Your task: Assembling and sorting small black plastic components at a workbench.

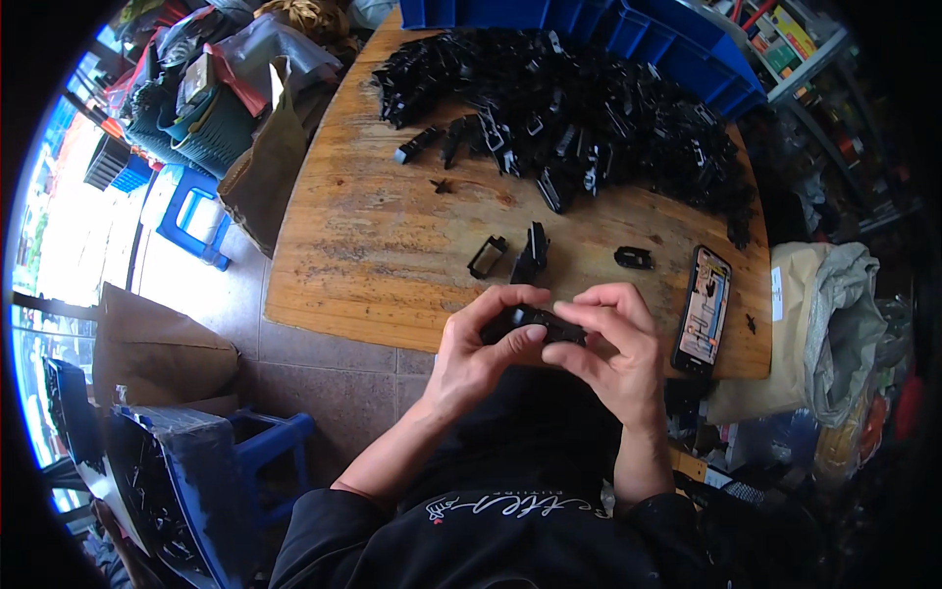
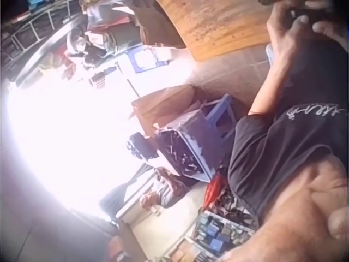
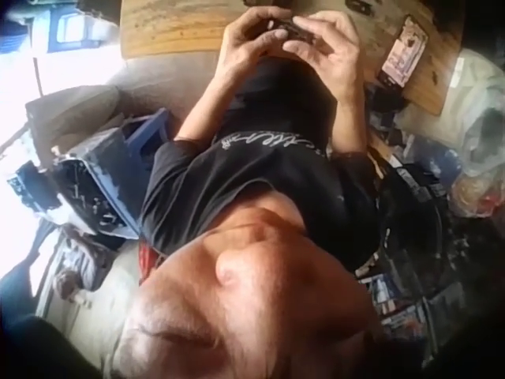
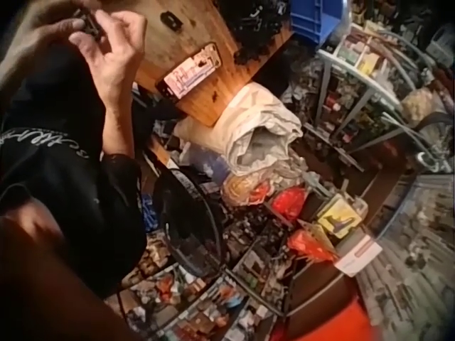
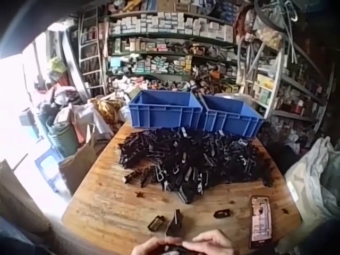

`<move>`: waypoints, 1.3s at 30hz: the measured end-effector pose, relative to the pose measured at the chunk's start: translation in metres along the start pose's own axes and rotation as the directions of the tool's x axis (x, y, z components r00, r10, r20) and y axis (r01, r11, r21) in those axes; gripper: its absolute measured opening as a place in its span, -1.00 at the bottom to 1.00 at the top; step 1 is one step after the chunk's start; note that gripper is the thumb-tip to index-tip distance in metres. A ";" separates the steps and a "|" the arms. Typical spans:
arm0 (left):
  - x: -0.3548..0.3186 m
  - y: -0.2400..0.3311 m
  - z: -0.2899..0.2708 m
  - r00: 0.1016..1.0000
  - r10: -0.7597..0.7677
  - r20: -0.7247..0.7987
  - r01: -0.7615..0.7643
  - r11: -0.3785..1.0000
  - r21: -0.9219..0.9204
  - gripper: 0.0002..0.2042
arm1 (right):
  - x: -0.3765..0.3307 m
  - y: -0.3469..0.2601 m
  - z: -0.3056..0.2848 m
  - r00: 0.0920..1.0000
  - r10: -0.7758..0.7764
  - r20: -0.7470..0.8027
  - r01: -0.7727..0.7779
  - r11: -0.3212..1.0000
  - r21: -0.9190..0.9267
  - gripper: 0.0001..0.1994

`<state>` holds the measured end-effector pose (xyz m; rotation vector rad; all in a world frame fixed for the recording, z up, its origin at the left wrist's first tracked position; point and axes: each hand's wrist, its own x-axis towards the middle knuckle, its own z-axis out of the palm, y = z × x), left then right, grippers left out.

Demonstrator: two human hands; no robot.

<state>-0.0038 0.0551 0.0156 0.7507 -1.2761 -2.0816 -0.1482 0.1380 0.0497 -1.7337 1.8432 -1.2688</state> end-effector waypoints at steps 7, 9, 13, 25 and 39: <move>-0.002 0.001 -0.014 1.000 -0.011 -0.009 0.007 0.933 -0.360 -0.68 | -0.002 0.003 0.016 0.922 0.322 0.214 -0.384 0.698 0.605 -0.69; -0.002 0.000 -0.021 0.998 -0.012 -0.063 -0.020 0.870 -0.492 -0.69 | 0.008 -0.007 0.026 0.945 0.269 0.186 -0.326 0.812 0.484 -0.71; 0.001 0.004 -0.050 0.990 0.050 -0.133 -0.123 0.774 -0.621 -0.68 | 0.081 0.007 0.032 0.909 -0.236 0.343 0.105 0.927 0.360 -0.72; -0.001 0.005 -0.093 0.973 0.216 -0.079 -0.207 0.674 -0.709 -0.57 | 0.132 0.003 0.059 0.979 -0.146 0.141 0.174 0.963 -0.206 -0.82; 0.001 0.002 -0.016 1.000 0.018 0.010 -0.015 0.955 -0.295 -0.71 | 0.014 0.075 -0.057 1.000 -0.020 -0.010 0.010 0.806 -0.592 -0.81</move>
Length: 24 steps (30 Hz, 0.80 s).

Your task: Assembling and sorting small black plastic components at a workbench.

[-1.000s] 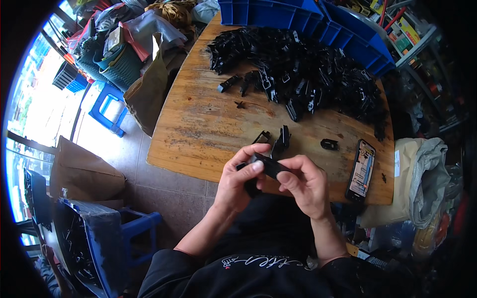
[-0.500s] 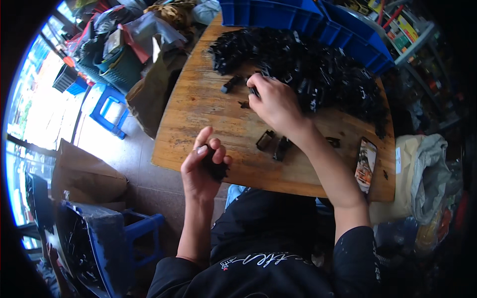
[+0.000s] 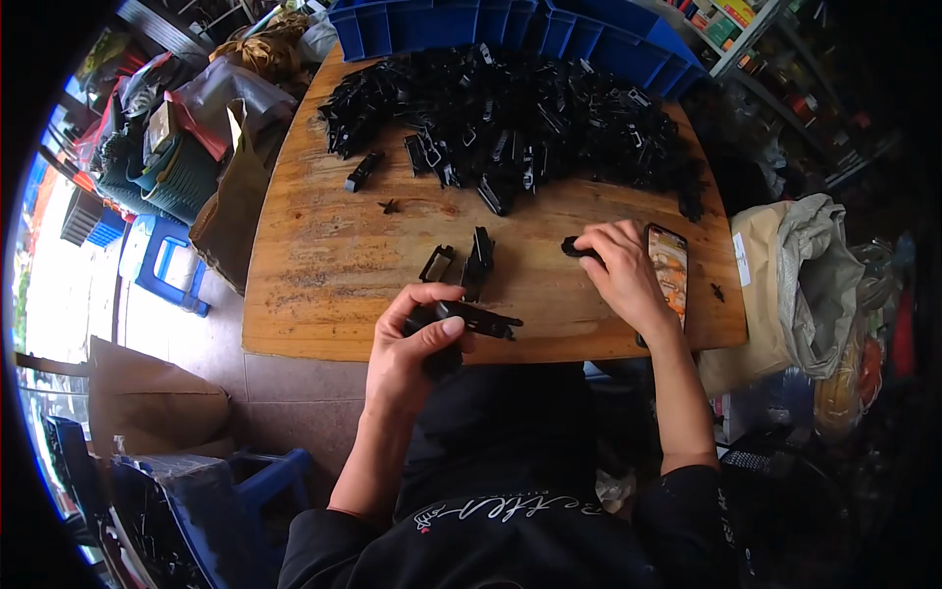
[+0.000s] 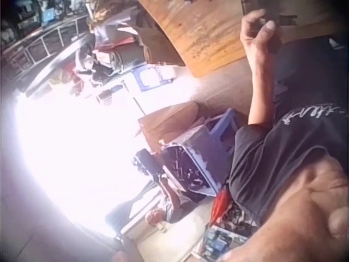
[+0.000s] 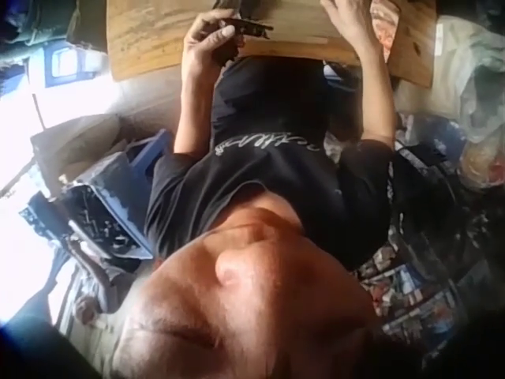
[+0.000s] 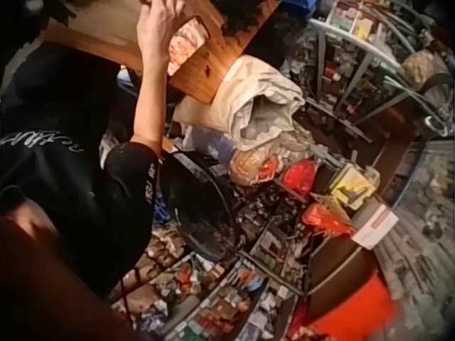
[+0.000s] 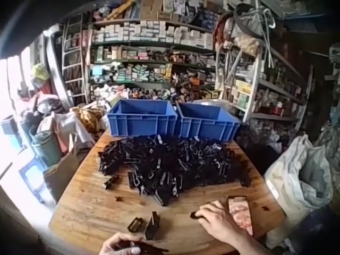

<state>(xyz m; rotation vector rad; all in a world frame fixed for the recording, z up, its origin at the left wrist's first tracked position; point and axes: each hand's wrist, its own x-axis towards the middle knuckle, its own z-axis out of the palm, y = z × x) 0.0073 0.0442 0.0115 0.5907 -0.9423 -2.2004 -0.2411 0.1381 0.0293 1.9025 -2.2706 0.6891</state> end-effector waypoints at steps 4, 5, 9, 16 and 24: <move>-0.004 0.002 0.002 0.997 0.025 -0.070 -0.022 0.999 0.047 -0.72 | -0.004 -0.021 -0.005 0.991 0.027 0.134 -0.055 0.976 0.211 -0.85; -0.005 0.002 -0.002 0.995 0.045 -0.086 -0.036 0.995 0.095 -0.71 | -0.008 -0.035 -0.011 0.969 0.099 0.226 -0.211 0.807 0.551 -0.86; -0.002 -0.001 0.011 0.985 0.108 -0.137 -0.076 0.973 0.220 -0.65 | -0.018 -0.075 -0.021 0.899 0.090 0.429 -0.437 0.271 0.858 -0.74; -0.009 0.002 0.013 0.984 0.140 -0.114 -0.083 0.911 0.403 -0.65 | -0.007 -0.079 -0.005 0.848 0.070 0.526 -0.527 0.222 0.820 -0.74; -0.009 -0.006 0.000 0.989 0.139 -0.043 -0.108 0.902 0.419 -0.69 | -0.008 -0.081 -0.003 0.815 0.129 0.566 -0.580 0.216 0.786 -0.75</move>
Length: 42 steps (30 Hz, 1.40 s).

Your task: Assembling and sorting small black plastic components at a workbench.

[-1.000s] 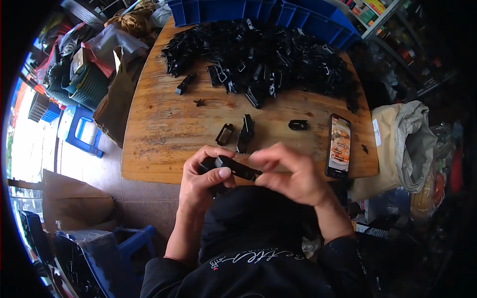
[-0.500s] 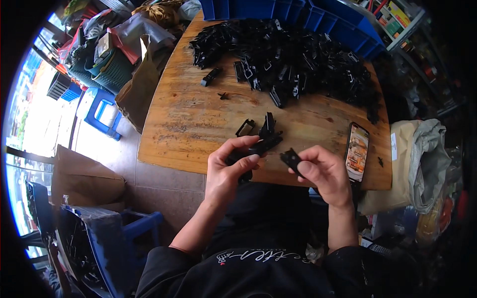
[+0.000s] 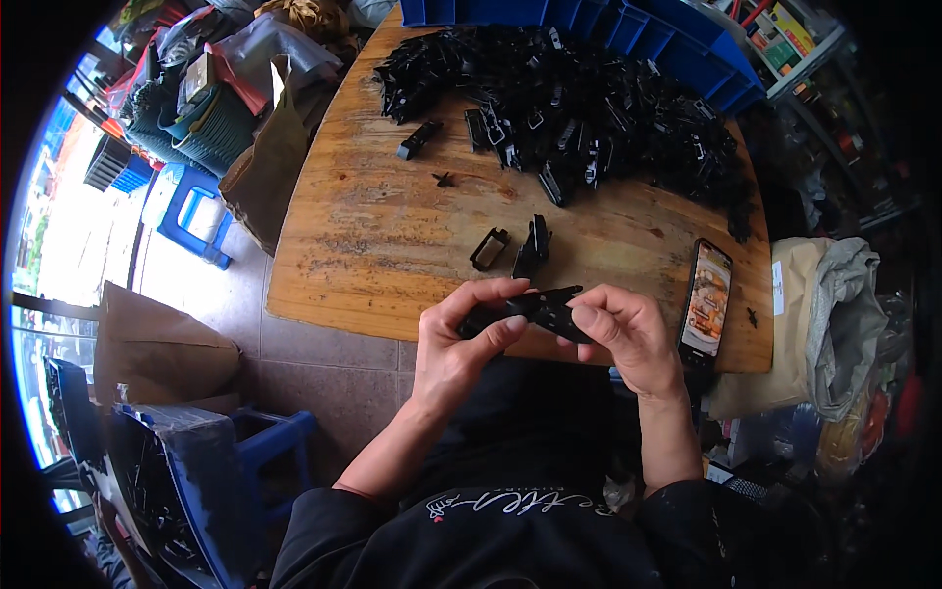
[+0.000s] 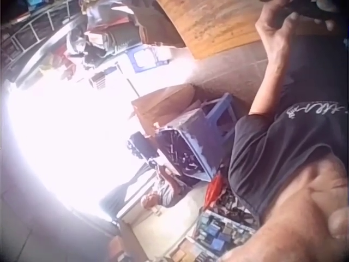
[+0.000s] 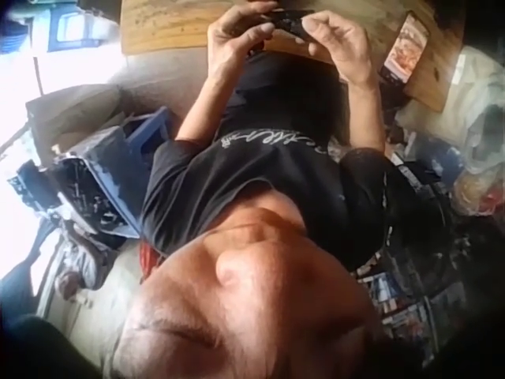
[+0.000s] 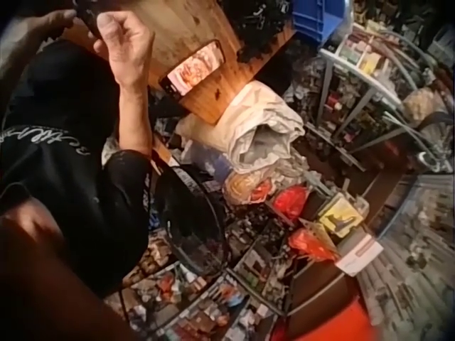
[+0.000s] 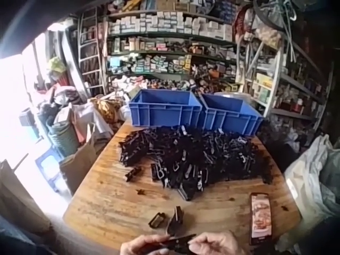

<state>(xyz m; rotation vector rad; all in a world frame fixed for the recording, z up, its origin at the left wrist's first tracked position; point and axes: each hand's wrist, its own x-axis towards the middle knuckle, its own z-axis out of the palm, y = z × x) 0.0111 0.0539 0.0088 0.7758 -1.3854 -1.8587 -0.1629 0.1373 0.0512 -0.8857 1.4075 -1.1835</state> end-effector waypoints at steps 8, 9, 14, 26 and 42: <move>-0.005 -0.003 0.011 0.973 0.227 -0.029 -0.220 0.961 0.167 -0.70 | -0.003 -0.002 0.011 0.994 -0.072 -0.082 0.060 0.989 -0.135 -0.80; -0.006 0.000 0.011 0.973 0.230 -0.023 -0.219 0.947 0.235 -0.69 | -0.002 -0.001 0.010 0.995 -0.067 -0.079 0.058 0.992 -0.111 -0.79; -0.002 -0.005 0.015 0.958 0.281 -0.047 -0.269 0.947 0.177 -0.68 | -0.001 0.000 0.015 0.986 -0.134 -0.098 0.125 0.988 -0.085 -0.71; 0.004 -0.003 -0.005 0.971 -0.234 0.040 0.211 0.775 -0.596 -0.67 | 0.008 -0.005 0.022 0.987 -0.116 0.108 0.125 0.989 -0.073 -0.63; 0.014 -0.010 -0.068 1.000 0.001 0.021 0.019 0.423 -0.906 -0.80 | 0.231 -0.017 0.051 0.658 -0.522 0.544 0.559 -0.146 -0.816 -0.81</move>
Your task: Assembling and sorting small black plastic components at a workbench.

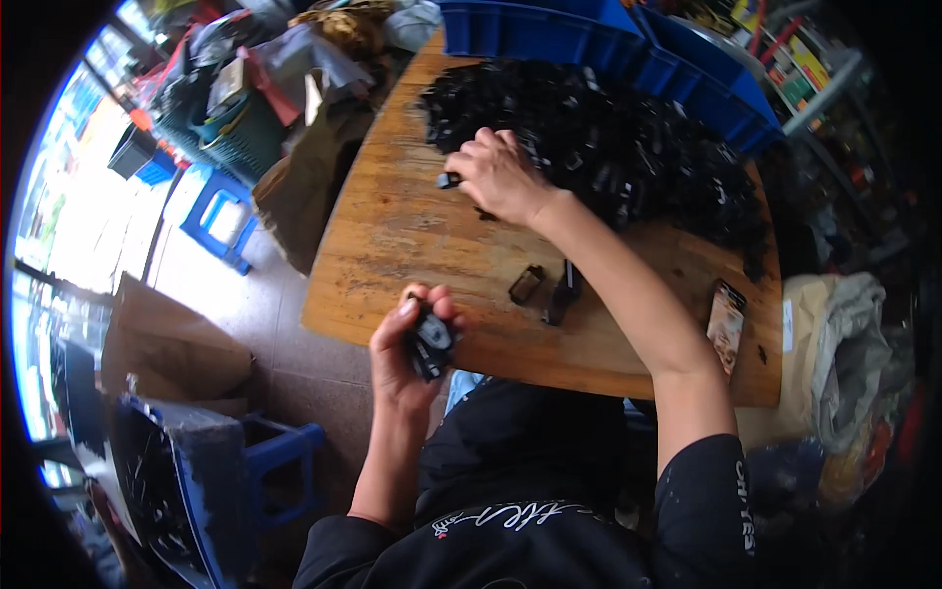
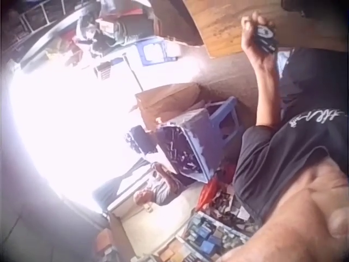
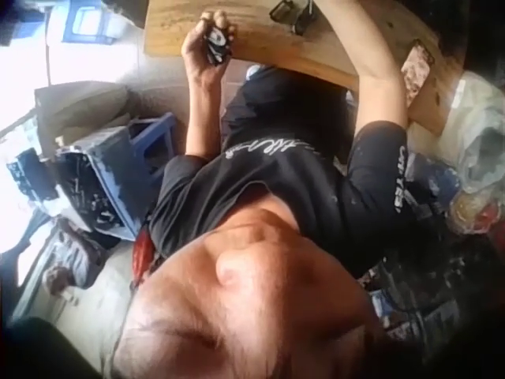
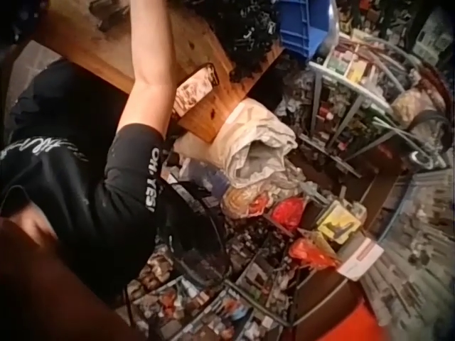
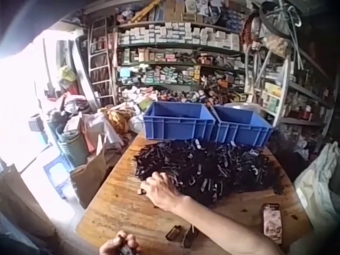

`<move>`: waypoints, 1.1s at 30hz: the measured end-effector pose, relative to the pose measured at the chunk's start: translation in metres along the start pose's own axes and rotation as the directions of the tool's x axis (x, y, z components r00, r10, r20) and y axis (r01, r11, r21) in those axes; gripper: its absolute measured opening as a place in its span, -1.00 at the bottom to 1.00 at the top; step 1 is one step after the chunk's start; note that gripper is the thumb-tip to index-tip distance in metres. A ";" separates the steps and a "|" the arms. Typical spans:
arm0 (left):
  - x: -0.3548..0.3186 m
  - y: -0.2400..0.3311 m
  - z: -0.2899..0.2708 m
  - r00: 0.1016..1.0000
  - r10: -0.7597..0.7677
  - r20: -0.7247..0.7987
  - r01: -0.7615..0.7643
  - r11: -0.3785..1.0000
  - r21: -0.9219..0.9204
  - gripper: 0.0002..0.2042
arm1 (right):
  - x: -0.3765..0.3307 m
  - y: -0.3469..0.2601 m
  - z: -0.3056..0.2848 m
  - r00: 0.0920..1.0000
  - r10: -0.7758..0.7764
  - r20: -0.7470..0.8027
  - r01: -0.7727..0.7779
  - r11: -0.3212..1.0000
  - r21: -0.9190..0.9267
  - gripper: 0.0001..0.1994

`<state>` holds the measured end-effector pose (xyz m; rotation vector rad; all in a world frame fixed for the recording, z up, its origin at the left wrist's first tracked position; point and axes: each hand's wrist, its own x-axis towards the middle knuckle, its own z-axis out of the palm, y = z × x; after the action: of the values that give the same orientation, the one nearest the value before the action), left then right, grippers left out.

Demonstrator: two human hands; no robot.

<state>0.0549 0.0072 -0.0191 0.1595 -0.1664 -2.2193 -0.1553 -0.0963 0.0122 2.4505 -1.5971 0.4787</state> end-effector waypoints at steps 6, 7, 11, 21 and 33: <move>0.002 -0.010 0.007 0.997 -0.082 -0.008 0.082 0.994 0.067 -0.76 | -0.095 -0.074 -0.082 0.945 0.022 -0.327 0.100 0.932 0.350 -0.74; 0.007 -0.017 0.016 0.985 -0.172 0.022 0.169 0.980 0.101 -0.78 | -0.114 -0.080 -0.094 0.941 0.069 -0.330 0.041 0.948 0.316 -0.72; 0.009 -0.054 0.028 0.966 -0.259 0.012 0.244 0.925 0.292 -0.76 | -0.166 -0.085 -0.115 0.926 0.183 -0.330 -0.131 0.976 0.172 -0.64; -0.004 -0.082 0.048 0.949 -0.272 -0.162 0.307 0.666 0.680 -0.84 | -0.208 -0.049 -0.138 0.975 0.205 -0.085 -0.152 0.898 0.414 -0.70; -0.009 -0.068 0.035 0.994 -0.095 -0.045 0.092 0.579 0.810 -0.91 | -0.152 0.006 -0.069 0.954 0.295 -0.059 -0.271 0.928 0.254 -0.69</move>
<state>0.0015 0.0581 0.0041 0.6832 -1.2229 -2.0732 -0.2291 0.0532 0.0215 2.3206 -1.9651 0.8735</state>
